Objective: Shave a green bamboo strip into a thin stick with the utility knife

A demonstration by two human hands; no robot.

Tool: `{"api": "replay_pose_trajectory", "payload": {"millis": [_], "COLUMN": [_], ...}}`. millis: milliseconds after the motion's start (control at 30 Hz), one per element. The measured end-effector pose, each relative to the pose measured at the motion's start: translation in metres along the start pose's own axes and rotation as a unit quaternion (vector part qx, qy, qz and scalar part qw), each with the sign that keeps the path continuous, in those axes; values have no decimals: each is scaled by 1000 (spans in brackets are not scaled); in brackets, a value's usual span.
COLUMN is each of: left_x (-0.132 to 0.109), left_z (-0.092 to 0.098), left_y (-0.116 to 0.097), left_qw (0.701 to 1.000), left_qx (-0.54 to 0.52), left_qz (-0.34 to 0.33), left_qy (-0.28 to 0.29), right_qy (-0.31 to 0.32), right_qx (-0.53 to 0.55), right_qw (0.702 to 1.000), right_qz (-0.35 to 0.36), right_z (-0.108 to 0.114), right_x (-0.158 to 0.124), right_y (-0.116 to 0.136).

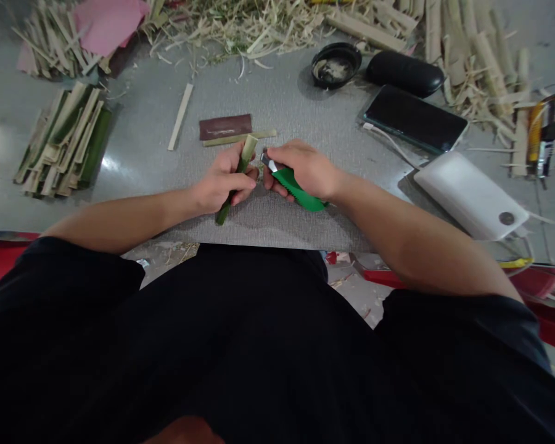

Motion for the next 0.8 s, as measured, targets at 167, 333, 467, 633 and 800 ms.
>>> {"api": "replay_pose_trajectory", "payload": {"millis": [167,333,467,633,800], "left_x": [1,5,6,5,8], "left_z": [0,5,-1,-7,0], "left_y": [4,14,9,7,10], "left_qw": [1000,998,999,999,1000], "left_qx": [-4,40,17,-3,29], "left_qz": [15,44,30,22,7], "left_qy": [2,-3,13,37,9], "right_qy": [61,92,116,123,118], "right_qx": [4,-8,19,29,53], "right_qw": [998,996,993,992,992], "right_qz": [25,18,34,18,10], "right_z": [-13,-25,-29,-28,-28], "right_x": [1,0,1,1,-1], "right_y": [3,-2,0,-1,-3]}}
Point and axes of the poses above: each hand's wrist, its own x-axis towards the middle knuckle, its own z-axis out of the back of the hand, y = z × x, the point moved 8 cm from there along x, towards the middle knuckle, and after that the axes turned 2 degrees about -x, right-handed, at the moved point
